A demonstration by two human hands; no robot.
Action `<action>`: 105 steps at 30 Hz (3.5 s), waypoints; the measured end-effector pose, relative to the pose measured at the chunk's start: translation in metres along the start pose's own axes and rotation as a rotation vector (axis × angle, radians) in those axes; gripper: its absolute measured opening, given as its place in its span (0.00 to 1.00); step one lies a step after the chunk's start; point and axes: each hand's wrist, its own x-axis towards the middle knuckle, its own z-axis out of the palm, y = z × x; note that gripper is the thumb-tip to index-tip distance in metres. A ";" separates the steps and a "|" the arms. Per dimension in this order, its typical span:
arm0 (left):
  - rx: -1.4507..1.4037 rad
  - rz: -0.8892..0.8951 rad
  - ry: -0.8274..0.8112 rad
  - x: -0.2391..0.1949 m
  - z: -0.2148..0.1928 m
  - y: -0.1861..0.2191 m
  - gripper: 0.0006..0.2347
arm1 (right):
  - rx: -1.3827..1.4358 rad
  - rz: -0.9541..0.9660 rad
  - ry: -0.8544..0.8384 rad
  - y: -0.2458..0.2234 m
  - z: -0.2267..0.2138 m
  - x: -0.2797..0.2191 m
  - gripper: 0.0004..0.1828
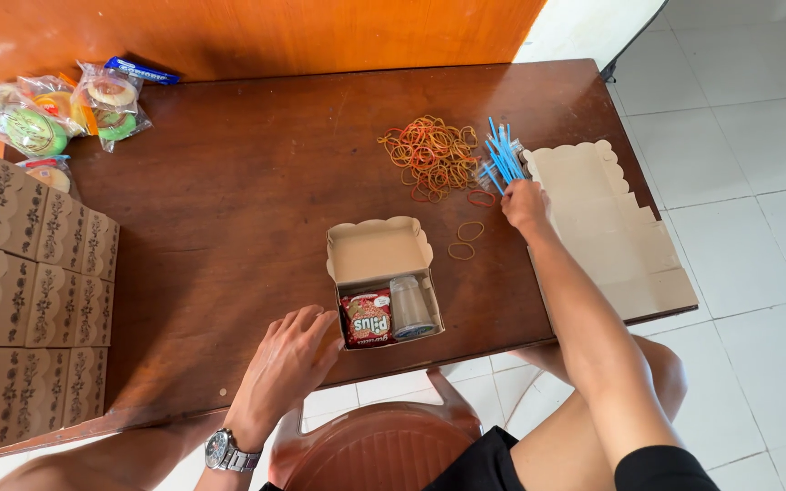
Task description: Folding cardboard boxes, filling them with snacks and drinks, and securing them with rubber bands.
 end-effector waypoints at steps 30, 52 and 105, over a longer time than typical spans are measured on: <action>-0.550 -0.431 -0.274 0.023 0.010 -0.026 0.21 | 0.256 -1.134 0.254 -0.144 -0.067 -0.220 0.03; -0.298 -0.075 0.348 0.038 0.045 -0.001 0.18 | 0.609 -0.531 0.185 -0.100 -0.055 -0.193 0.08; -0.732 -0.381 -0.113 0.011 0.008 0.012 0.17 | 0.679 -0.546 -0.788 -0.084 -0.136 -0.252 0.37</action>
